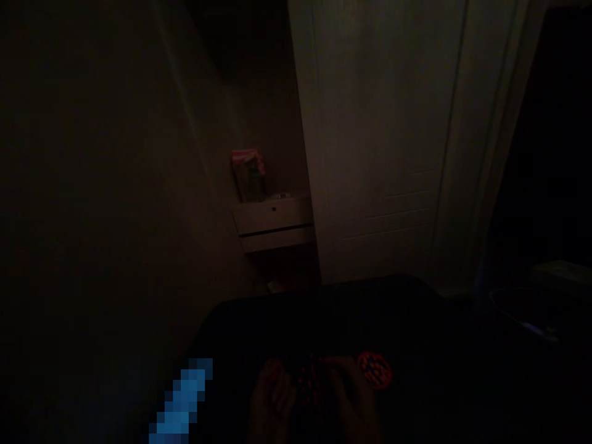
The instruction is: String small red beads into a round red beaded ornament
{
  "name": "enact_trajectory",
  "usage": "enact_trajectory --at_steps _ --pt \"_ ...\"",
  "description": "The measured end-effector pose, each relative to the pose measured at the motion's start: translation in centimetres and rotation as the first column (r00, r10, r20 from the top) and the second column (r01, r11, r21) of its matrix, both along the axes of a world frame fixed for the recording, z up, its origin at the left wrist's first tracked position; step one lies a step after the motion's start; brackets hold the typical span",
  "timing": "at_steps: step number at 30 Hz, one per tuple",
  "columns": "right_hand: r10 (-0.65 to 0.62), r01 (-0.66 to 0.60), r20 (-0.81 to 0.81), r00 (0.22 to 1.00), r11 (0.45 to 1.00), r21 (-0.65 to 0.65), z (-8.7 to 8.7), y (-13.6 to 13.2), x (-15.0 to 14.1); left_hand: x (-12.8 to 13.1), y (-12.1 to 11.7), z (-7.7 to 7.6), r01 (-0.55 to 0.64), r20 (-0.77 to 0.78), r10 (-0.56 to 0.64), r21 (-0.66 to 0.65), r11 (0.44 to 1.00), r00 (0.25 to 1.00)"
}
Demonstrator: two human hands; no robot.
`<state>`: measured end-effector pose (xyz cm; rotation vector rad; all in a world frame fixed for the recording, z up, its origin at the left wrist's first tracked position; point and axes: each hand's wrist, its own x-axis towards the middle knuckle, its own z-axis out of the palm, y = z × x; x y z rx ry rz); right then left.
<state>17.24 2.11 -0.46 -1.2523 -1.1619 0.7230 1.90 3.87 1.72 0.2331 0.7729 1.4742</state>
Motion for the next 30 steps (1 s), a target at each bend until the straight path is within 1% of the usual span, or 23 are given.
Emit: enact_trajectory --at_steps 3,5,8,11,13,17,19,25,30 --pt "-0.060 0.060 -0.034 0.998 0.998 -0.021 0.3 -0.1 0.2 0.0 -0.1 0.1 0.014 0.009 -0.014 0.029 0.999 1.000" --pt "-0.099 0.098 -0.043 0.994 0.995 -0.027 0.6 -0.2 0.3 0.0 -0.1 0.1 0.017 0.011 -0.018 0.026 1.000 1.000" --pt "-0.107 0.106 -0.038 0.994 0.994 -0.026 0.9 -0.3 0.2 -0.1 0.0 0.0 0.013 0.009 -0.013 0.004 1.000 1.000" --pt "-0.113 0.112 -0.053 0.992 0.993 -0.028 0.9 -0.3 0.1 0.0 -0.1 0.0 -0.019 -0.002 0.019 -0.036 0.999 1.000" --pt "-0.142 0.139 -0.072 0.987 0.989 -0.040 0.8 -0.4 0.2 0.0 -0.2 0.1 -0.024 -0.018 0.024 -0.053 0.998 1.000" --pt "-0.210 0.207 -0.104 0.972 0.977 -0.041 0.8 -0.4 0.4 0.0 -0.4 0.2 -0.023 -0.036 0.022 -0.037 0.999 0.999" --pt "-0.210 0.208 -0.105 0.972 0.978 -0.029 1.0 -0.5 0.4 0.0 -0.4 0.1 -0.036 -0.028 0.035 -0.041 0.999 0.999" --pt "-0.121 0.119 -0.076 0.990 0.992 -0.039 1.0 -0.3 -0.1 -0.2 -0.2 -0.2 -0.014 -0.004 0.014 -0.015 1.000 1.000" --pt "-0.120 0.120 -0.122 0.985 0.993 -0.006 0.6 -0.2 0.0 -0.1 -0.1 -0.2 -0.044 -0.021 0.043 -0.031 0.999 0.999"
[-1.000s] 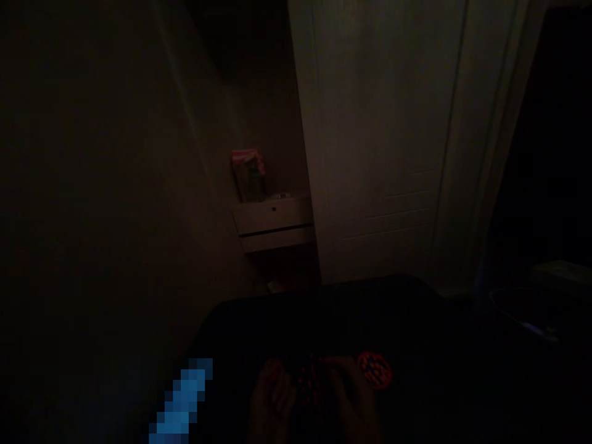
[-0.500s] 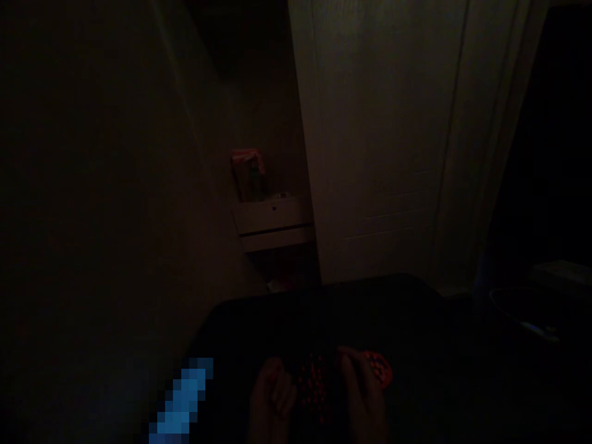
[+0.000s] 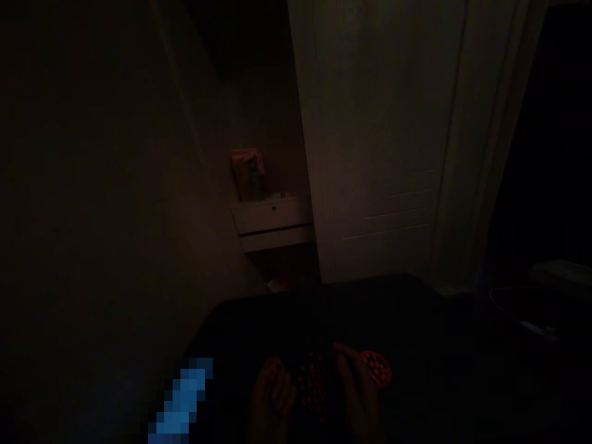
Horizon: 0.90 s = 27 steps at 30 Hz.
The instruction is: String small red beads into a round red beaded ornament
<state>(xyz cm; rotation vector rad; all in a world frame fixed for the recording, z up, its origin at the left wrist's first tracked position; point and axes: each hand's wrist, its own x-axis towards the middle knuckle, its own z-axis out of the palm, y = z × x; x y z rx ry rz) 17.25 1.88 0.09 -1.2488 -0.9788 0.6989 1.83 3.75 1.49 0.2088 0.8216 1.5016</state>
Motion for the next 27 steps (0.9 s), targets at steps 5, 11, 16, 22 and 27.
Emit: enact_trajectory --at_steps 5,11,16,22,27 --pt "-0.021 0.019 0.046 0.999 0.998 0.052 -0.01 -0.26 0.25 -0.04 -0.15 0.09 -0.032 -0.018 0.031 -0.044 0.999 0.999" --pt "0.022 -0.026 0.083 0.996 0.999 0.042 0.04 -0.13 -0.03 0.13 -0.12 0.38 -0.021 0.009 0.021 -0.043 0.999 1.000" --pt "0.059 -0.065 0.123 0.991 0.997 0.044 -0.14 -0.06 -0.22 0.17 -0.14 0.60 0.009 0.007 -0.009 -0.007 1.000 1.000" --pt "0.075 -0.086 0.130 0.989 0.993 0.081 -0.02 0.03 -0.59 0.21 -0.11 0.67 -0.008 0.001 0.008 -0.032 0.999 1.000" --pt "0.099 -0.110 0.144 0.985 0.992 0.067 -0.05 -0.01 -0.69 0.14 -0.27 0.51 -0.014 -0.012 0.013 -0.049 0.999 1.000"
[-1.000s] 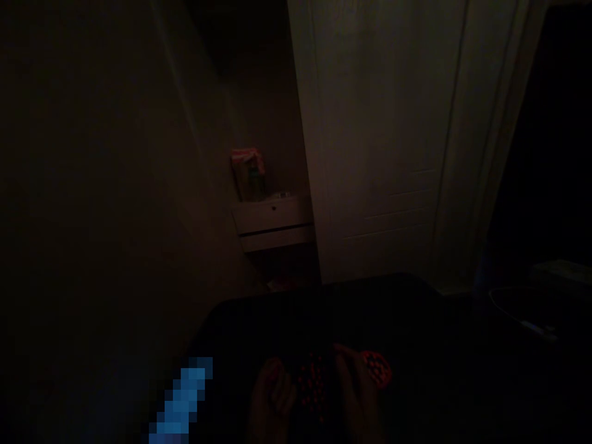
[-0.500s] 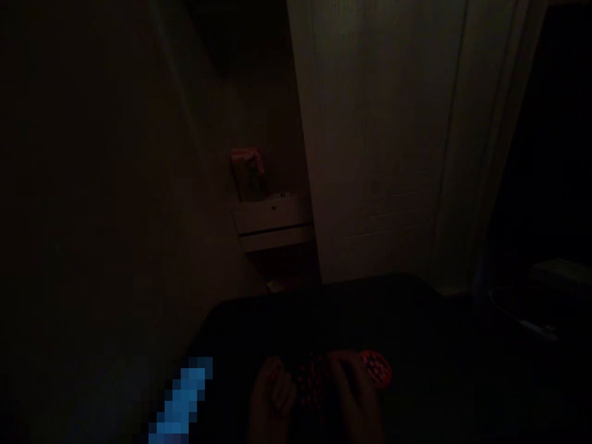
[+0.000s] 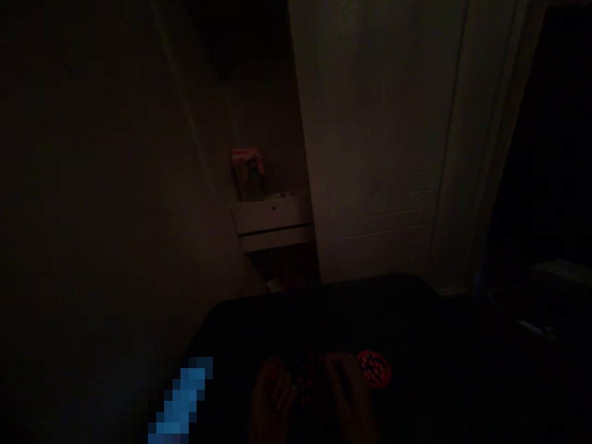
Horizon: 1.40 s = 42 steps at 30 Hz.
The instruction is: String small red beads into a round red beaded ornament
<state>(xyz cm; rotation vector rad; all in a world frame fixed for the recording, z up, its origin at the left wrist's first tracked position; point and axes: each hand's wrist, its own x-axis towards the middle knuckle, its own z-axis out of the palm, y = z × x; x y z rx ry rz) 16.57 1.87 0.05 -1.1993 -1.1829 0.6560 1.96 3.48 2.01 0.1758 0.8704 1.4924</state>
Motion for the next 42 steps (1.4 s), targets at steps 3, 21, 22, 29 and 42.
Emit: enact_trajectory --at_steps 3,21,22,29,42 --pt "0.021 -0.021 0.004 1.000 1.000 -0.010 -0.1 0.0 -0.1 -0.1 0.0 -0.1 -0.006 0.006 0.006 0.008 1.000 1.000" --pt "0.035 -0.035 0.076 0.996 0.999 -0.003 0.3 0.0 -0.6 0.0 0.0 -0.1 -0.047 -0.002 0.047 -0.055 0.997 0.999" --pt "0.035 -0.034 0.073 0.997 0.999 -0.004 0.3 0.0 -0.6 0.0 0.0 -0.1 -0.041 0.002 0.041 -0.039 0.998 0.999" --pt "0.067 -0.068 -0.020 0.998 0.996 -0.058 0.2 -0.2 -0.2 -0.1 0.0 -0.1 0.028 0.012 -0.029 0.047 0.999 1.000" --pt "0.031 -0.035 -0.063 0.998 0.997 -0.075 -0.7 0.1 0.3 0.0 0.1 -0.1 0.020 0.009 -0.020 0.033 0.999 1.000"
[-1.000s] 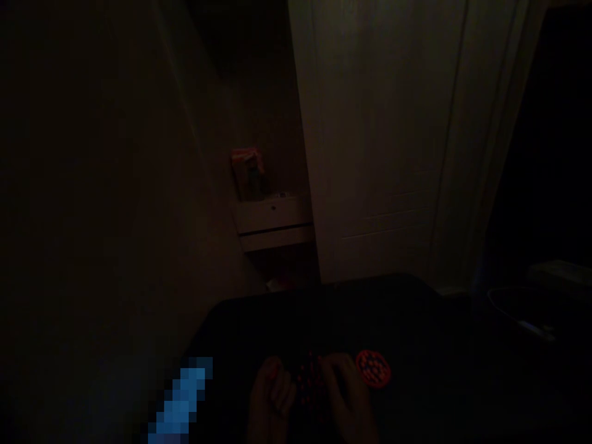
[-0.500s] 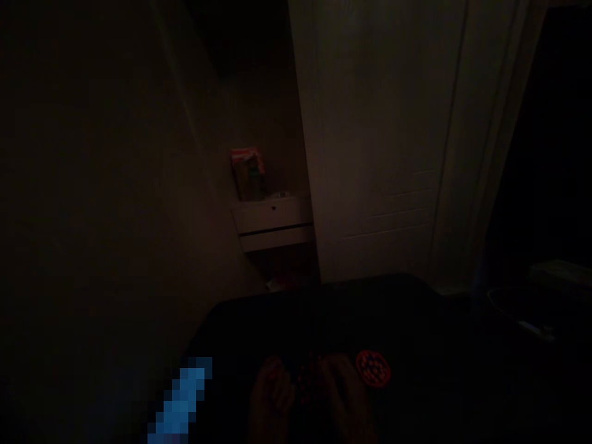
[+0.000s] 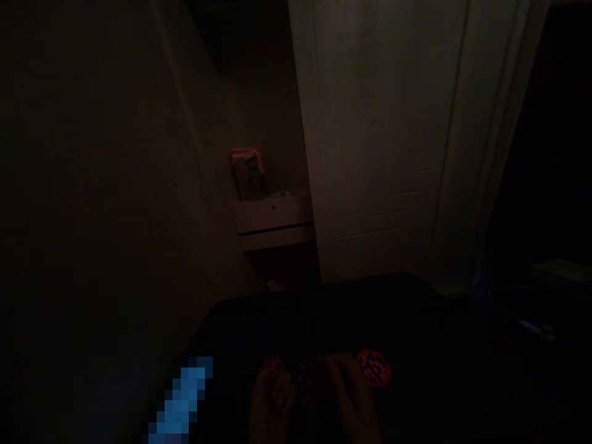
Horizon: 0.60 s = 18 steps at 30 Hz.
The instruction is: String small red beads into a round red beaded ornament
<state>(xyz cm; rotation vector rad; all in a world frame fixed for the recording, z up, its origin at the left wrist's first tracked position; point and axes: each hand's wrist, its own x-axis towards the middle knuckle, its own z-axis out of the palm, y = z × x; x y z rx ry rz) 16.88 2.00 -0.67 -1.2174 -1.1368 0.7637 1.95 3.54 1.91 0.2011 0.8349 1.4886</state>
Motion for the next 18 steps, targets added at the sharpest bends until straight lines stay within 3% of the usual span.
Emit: enact_trajectory --at_steps 5,9,11,14,18 --pt "0.077 -0.078 0.053 0.996 0.997 0.024 0.8 -0.4 -0.3 0.0 -0.2 -0.1 -0.044 -0.062 0.040 -0.077 0.996 0.997" --pt "0.238 -0.246 0.101 0.966 0.966 0.079 1.3 -0.8 -0.8 0.3 -0.2 -0.4 0.071 -0.154 -0.067 0.019 0.997 0.986" --pt "0.294 -0.308 0.131 0.947 0.945 0.109 1.1 -0.8 -1.0 0.5 -0.3 -0.6 0.107 -0.231 -0.102 0.007 0.994 0.967" --pt "0.298 -0.319 0.156 0.942 0.939 0.128 0.5 -0.7 -1.0 1.0 -0.8 -0.7 0.186 -0.408 -0.183 -0.032 0.982 0.894" --pt "0.236 -0.251 0.125 0.964 0.961 0.120 0.0 -0.9 -0.6 1.3 -1.4 -0.9 0.335 -0.591 -0.252 0.034 0.941 0.767"
